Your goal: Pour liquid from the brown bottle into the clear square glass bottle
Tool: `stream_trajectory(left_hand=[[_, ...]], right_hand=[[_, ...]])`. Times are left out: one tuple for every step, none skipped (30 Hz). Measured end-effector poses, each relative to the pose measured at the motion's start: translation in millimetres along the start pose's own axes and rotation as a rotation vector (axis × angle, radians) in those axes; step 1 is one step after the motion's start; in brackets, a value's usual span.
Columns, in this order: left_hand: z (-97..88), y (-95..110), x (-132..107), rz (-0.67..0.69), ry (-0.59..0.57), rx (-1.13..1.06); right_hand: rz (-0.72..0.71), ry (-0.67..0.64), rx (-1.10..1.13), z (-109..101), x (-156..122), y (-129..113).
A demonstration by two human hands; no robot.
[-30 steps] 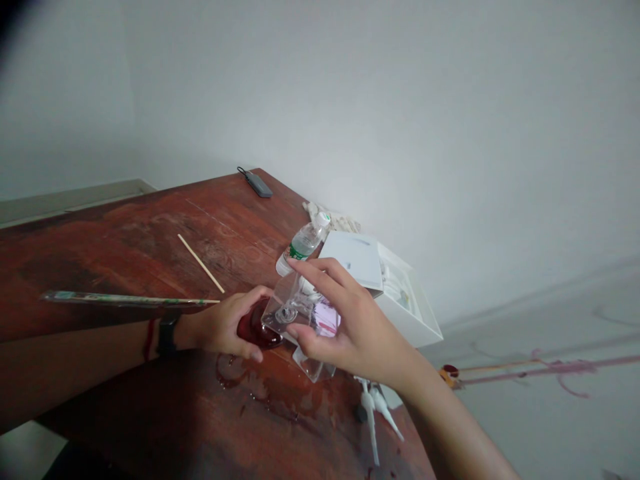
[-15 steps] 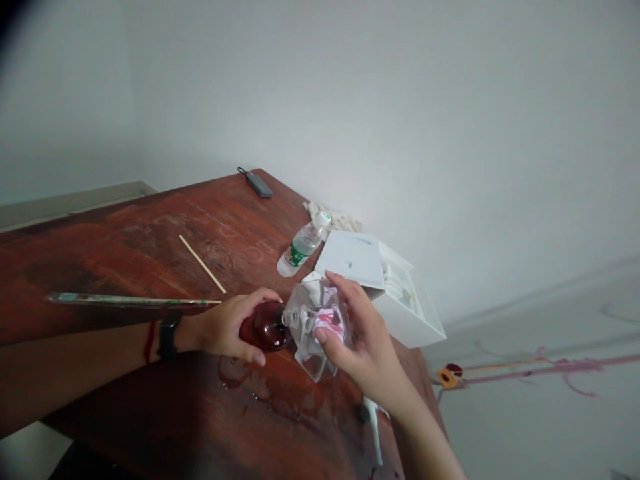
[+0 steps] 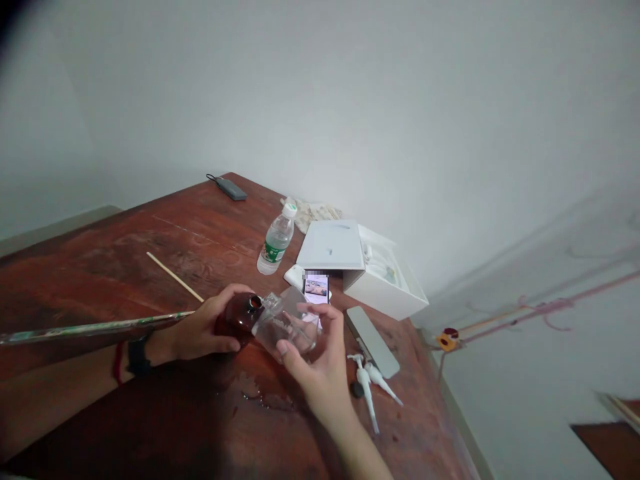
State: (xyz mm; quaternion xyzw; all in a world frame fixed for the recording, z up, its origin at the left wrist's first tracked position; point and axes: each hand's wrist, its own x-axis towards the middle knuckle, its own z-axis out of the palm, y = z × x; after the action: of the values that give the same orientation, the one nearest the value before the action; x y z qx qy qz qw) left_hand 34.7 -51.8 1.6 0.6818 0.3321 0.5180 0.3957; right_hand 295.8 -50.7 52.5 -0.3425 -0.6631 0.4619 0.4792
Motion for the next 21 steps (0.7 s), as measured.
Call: stream_trajectory(left_hand=[[-0.6,-2,0,-0.002,-0.005,-0.004],[-1.1,-4,1,-0.006,-0.008,-0.008],[-1.6,-7,1,-0.010,-0.009,-0.010],[-2.0,-9,1,-0.015,0.003,-0.009],[-2.5,-10,1,-0.020,0.018,-0.005],[-3.0,-11,0,-0.024,0.032,-0.001],[-3.5,-12,0,-0.029,0.046,0.003],[-4.0,-12,0,-0.034,0.058,0.008],[-4.4,-12,0,-0.039,0.069,0.011],[-4.8,-11,0,-0.045,0.078,0.014],[-5.0,-11,1,-0.052,0.086,0.017],[-5.1,-10,1,-0.058,0.093,0.019],[-5.1,-10,2,-0.064,0.098,0.021],[-5.1,-9,3,-0.069,0.101,0.025],[-4.9,-9,5,-0.074,0.102,0.029],[-4.9,-8,5,-0.077,0.104,0.036],[-4.9,-8,6,-0.080,0.104,0.043],[-5.1,-8,6,-0.082,0.105,0.050],[-5.4,-8,7,-0.084,0.108,0.057],[-5.9,-9,6,-0.085,0.113,0.065],[-6.6,-9,6,-0.086,0.118,0.073]], right_hand=[[0.018,0.007,0.011,5,-3,6],[0.027,0.015,0.006,9,-6,11],[0.029,0.034,-0.004,12,-8,15],[0.049,0.045,-0.002,15,-10,20],[0.071,0.051,0.018,18,-11,23],[0.097,0.037,0.048,20,-12,25],[0.122,0.025,0.081,21,-13,27],[0.136,0.018,0.113,23,-13,29],[0.142,0.014,0.140,25,-14,30],[0.138,0.015,0.160,26,-14,31],[0.126,0.015,0.178,28,-14,32],[0.109,0.011,0.196,30,-15,33],[0.091,0.004,0.209,31,-15,35],[0.074,-0.003,0.216,32,-15,36],[0.058,-0.009,0.215,32,-16,36],[0.047,-0.009,0.203,32,-16,37],[0.041,-0.006,0.183,32,-16,38],[0.038,-0.002,0.165,32,-16,38],[0.038,0.001,0.152,31,-16,38],[0.038,0.001,0.145,31,-15,38],[0.039,0.000,0.142,30,-15,37]])
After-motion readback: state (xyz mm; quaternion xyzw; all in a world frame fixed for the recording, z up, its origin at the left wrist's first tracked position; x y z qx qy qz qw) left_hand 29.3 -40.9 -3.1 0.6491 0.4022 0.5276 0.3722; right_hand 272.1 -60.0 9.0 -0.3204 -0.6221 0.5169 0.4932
